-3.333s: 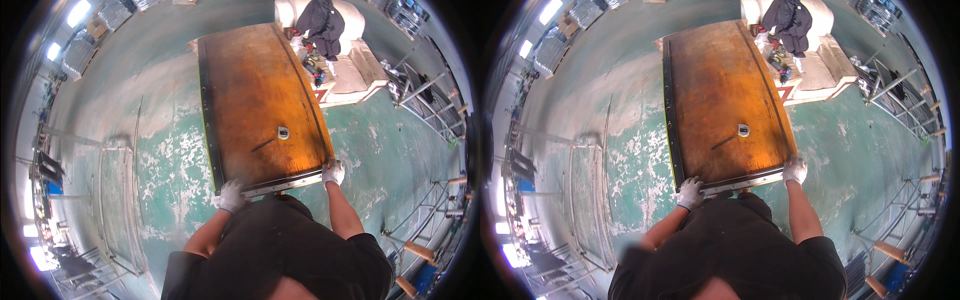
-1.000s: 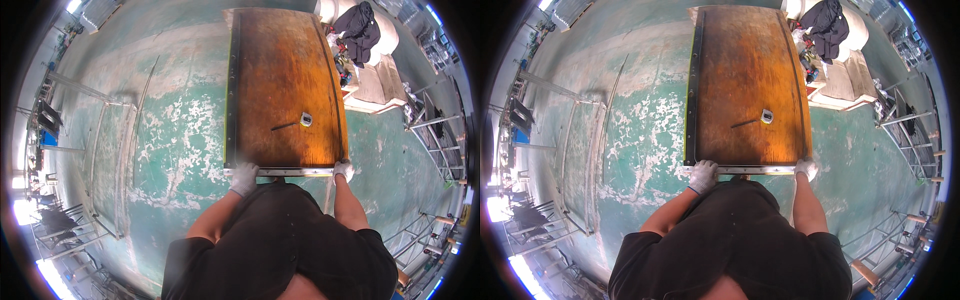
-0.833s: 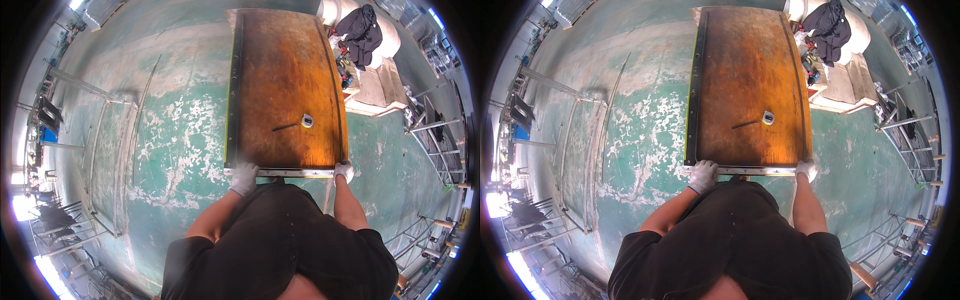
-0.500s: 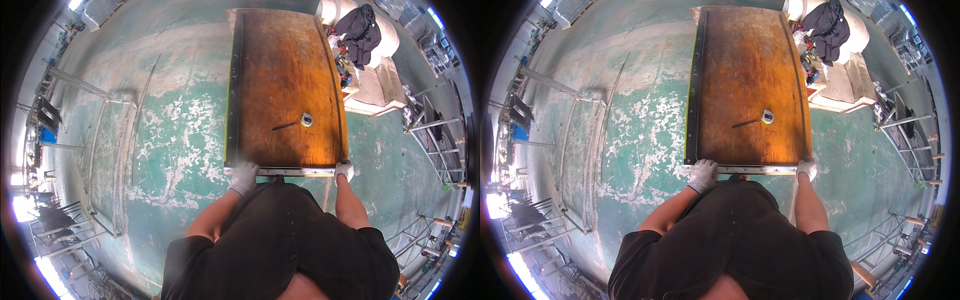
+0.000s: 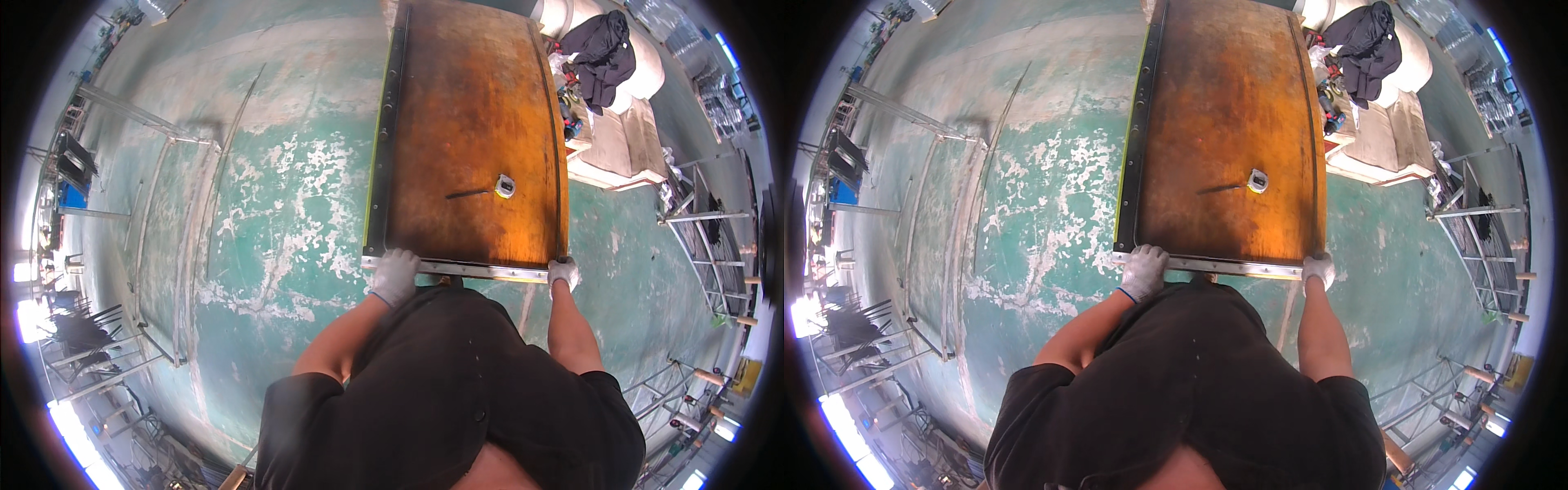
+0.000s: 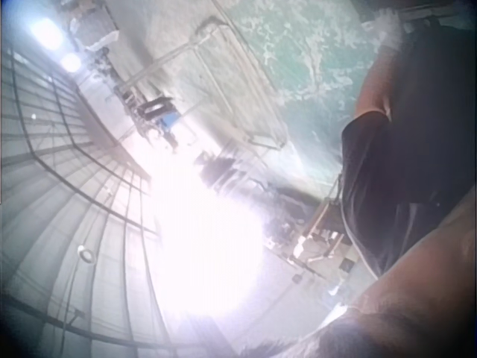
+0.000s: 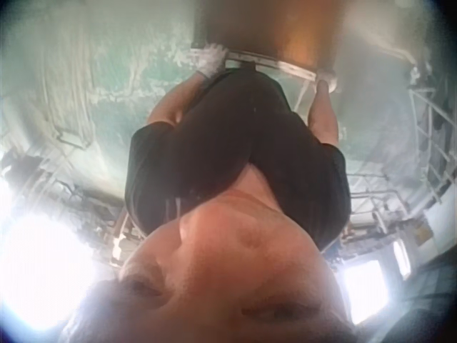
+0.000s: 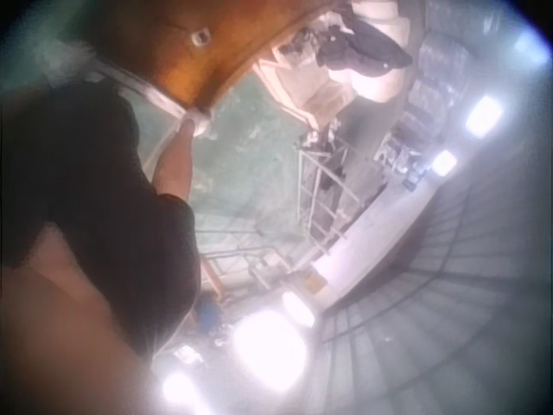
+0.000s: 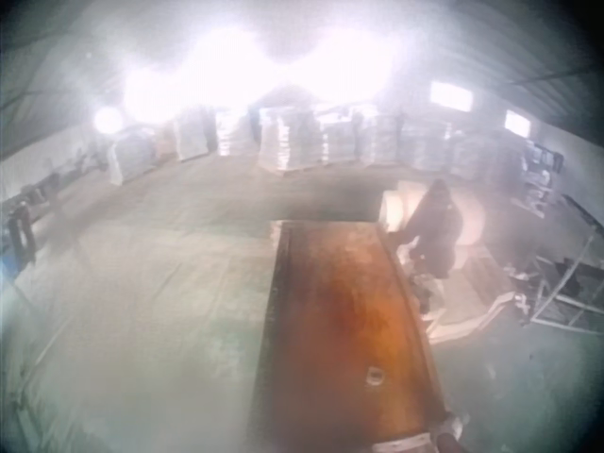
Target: The person operates a metal rod bending machine in a workshop. They adjust the machine, feed multiple straight metal rods through the bending mechanism, and then measure the resulting bent rods with a tape measure on a wooden workbench.
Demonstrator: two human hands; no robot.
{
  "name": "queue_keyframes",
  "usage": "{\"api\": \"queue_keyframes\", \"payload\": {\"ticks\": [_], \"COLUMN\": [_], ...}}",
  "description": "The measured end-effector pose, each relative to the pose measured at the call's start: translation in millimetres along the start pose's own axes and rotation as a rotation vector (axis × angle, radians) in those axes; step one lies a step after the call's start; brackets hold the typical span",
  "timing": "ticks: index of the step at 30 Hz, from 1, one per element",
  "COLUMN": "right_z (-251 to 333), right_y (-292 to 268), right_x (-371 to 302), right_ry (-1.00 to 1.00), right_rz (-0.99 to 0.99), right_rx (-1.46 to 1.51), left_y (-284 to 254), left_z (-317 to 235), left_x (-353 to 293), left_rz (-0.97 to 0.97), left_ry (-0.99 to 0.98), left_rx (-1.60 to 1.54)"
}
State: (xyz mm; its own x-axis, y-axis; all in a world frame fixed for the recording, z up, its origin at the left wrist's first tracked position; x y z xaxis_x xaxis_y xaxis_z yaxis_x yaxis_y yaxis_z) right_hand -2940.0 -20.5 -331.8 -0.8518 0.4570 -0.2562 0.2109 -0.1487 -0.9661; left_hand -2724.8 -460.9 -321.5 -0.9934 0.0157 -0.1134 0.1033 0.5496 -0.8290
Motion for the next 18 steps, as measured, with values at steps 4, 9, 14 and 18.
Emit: {"api": "queue_keyframes", "payload": {"ticks": [4, 9, 14, 18], "right_z": [-6, -1, -1, -9], "right_y": [9, 1, -5, 10], "right_x": [11, 4, -1, 9], "right_ry": [0.040, 0.058, 0.013, -0.012], "right_rz": [-0.030, 0.007, -0.003, -0.001], "right_rx": [0.010, 0.047, 0.010, 0.067], "left_y": [5, 4, 1, 1], "left_z": [1, 3, 3, 4], "left_x": [-3, -2, -1, 1], "left_rz": [0.001, -0.003, -0.013, 0.013], "left_ry": [0.008, 0.006, 0.002, -0.034], "left_rx": [0.012, 0.000, 0.012, 0.032]}}
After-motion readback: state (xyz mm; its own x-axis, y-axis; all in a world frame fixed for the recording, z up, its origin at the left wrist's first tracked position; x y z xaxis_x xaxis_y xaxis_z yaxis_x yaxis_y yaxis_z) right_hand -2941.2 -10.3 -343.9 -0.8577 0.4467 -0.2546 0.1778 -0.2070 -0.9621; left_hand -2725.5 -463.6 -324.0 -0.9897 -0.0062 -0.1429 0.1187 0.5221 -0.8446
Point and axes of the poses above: each hand's wrist, its own x-axis towards the middle knuckle, its own y-axis out of the palm, z = x × y, the point moved 4 cm from there along x, towards the middle knuckle, and after that the axes turned 14 degrees about -x, right-handed, at the moved point
